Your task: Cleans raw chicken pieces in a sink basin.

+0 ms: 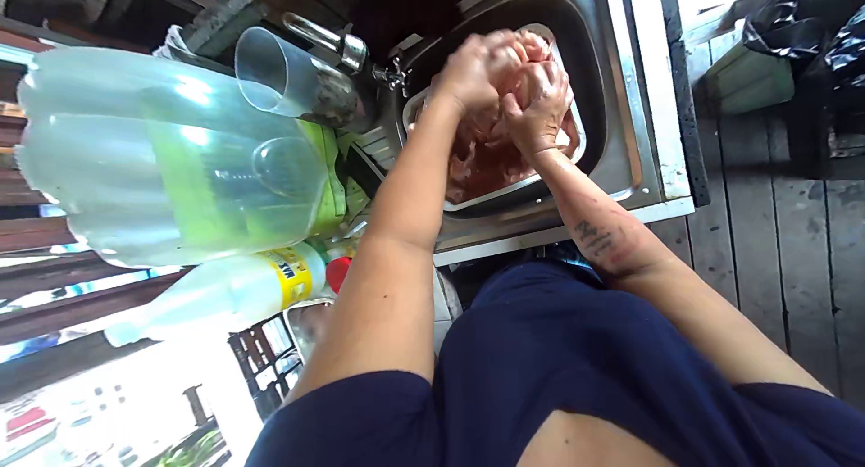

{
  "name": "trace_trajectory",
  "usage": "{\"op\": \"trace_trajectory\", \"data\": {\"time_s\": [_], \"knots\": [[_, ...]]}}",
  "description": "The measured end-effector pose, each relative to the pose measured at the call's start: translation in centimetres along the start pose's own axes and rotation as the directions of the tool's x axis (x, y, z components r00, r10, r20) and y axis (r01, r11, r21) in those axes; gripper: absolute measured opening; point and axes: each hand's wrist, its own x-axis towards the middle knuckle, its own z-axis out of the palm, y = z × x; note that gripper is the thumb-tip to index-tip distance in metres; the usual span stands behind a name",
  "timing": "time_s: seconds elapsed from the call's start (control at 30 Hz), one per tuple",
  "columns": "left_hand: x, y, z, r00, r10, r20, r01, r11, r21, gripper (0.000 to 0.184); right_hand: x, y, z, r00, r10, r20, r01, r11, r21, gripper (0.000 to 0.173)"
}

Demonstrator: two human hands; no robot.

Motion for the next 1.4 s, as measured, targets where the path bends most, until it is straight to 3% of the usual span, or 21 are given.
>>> {"op": "trace_trajectory", "data": {"time_s": [0.07,0.17,0.23,0.33,0.4,0.5,0.57,0.63,0.73,0.83,0.97,1.1,1.2,1.3,1.4], "knots": [[0.8,-1.5,-1.7,1.0,-0.024,-0.01,0.024,0.998,-0.062,0.085,-1.6,0.7,0.0,0.989,-0.106,-0.105,0.11,0.993,0.034,0.024],[2.3,-1.4,-2.6,0.995,-0.06,0.073,0.07,0.987,-0.145,0.084,-1.7,1.9,-0.3,0.992,-0.059,-0.111,0.069,0.993,0.093,0.024],[2.7,-1.0,-2.4,0.983,-0.13,0.13,0.149,0.976,-0.156,0.077,-1.4,1.7,-1.0,1.0,-0.006,-0.016,0.007,0.998,0.068,0.028],[3.3,-0.5,-3.0,0.971,-0.163,0.174,0.189,0.972,-0.142,0.073,-0.7,0.1,-4.6,0.959,0.089,0.27,-0.047,0.986,-0.157,0.043],[2.9,-0.4,-3.2,0.987,-0.142,0.075,0.153,0.971,-0.186,0.075,-0.9,-0.2,-6.1,0.942,0.061,0.33,0.03,0.965,-0.262,0.053],[1.2,0.0,-3.2,0.981,-0.089,-0.171,0.049,0.973,-0.227,0.062,-1.4,1.0,-6.9,0.957,-0.057,0.285,0.127,0.964,-0.233,0.059],[-0.4,0.2,-1.7,0.966,-0.106,-0.234,0.065,0.982,-0.177,0.049,-1.5,1.2,-7.5,0.937,0.0,0.348,0.082,0.972,-0.22,0.066],[-1.5,0.5,-0.5,0.959,-0.16,-0.232,0.129,0.981,-0.143,0.056,-0.2,0.6,-8.0,0.884,0.096,0.457,0.023,0.968,-0.248,0.074],[-3.4,1.5,0.2,0.96,-0.201,-0.195,0.162,0.966,-0.199,0.062,2.5,-0.5,-9.1,0.794,0.152,0.589,0.036,0.955,-0.294,0.056],[-5.4,1.4,2.7,0.943,-0.141,-0.302,0.085,0.978,-0.192,0.056,5.4,-0.4,-9.9,0.709,0.182,0.681,0.072,0.942,-0.327,0.044],[-10.3,1.7,6.3,0.876,-0.086,-0.475,-0.01,0.981,-0.195,0.038,7.4,0.9,-8.9,0.603,0.19,0.775,0.075,0.953,-0.292,0.038],[-13.7,0.7,10.5,0.767,-0.144,-0.625,-0.007,0.973,-0.233,0.013,9.0,0.0,-7.1,0.646,0.117,0.755,0.016,0.986,-0.167,0.059],[-15.2,2.0,12.8,0.738,-0.298,-0.605,0.024,0.908,-0.419,0.026,8.6,-1.9,-5.9,0.618,0.042,0.785,0.194,0.959,-0.205,0.064],[-15.5,3.8,13.2,0.68,-0.531,-0.505,0.074,0.736,-0.673,0.056,6.4,-4.7,-6.0,0.591,-0.082,0.802,0.513,0.806,-0.295,0.06],[-15.1,3.5,13.3,0.611,-0.663,-0.433,-0.052,0.512,-0.857,0.072,5.0,-6.8,-4.6,0.532,-0.318,0.785,0.623,0.774,-0.109,0.045]]}}
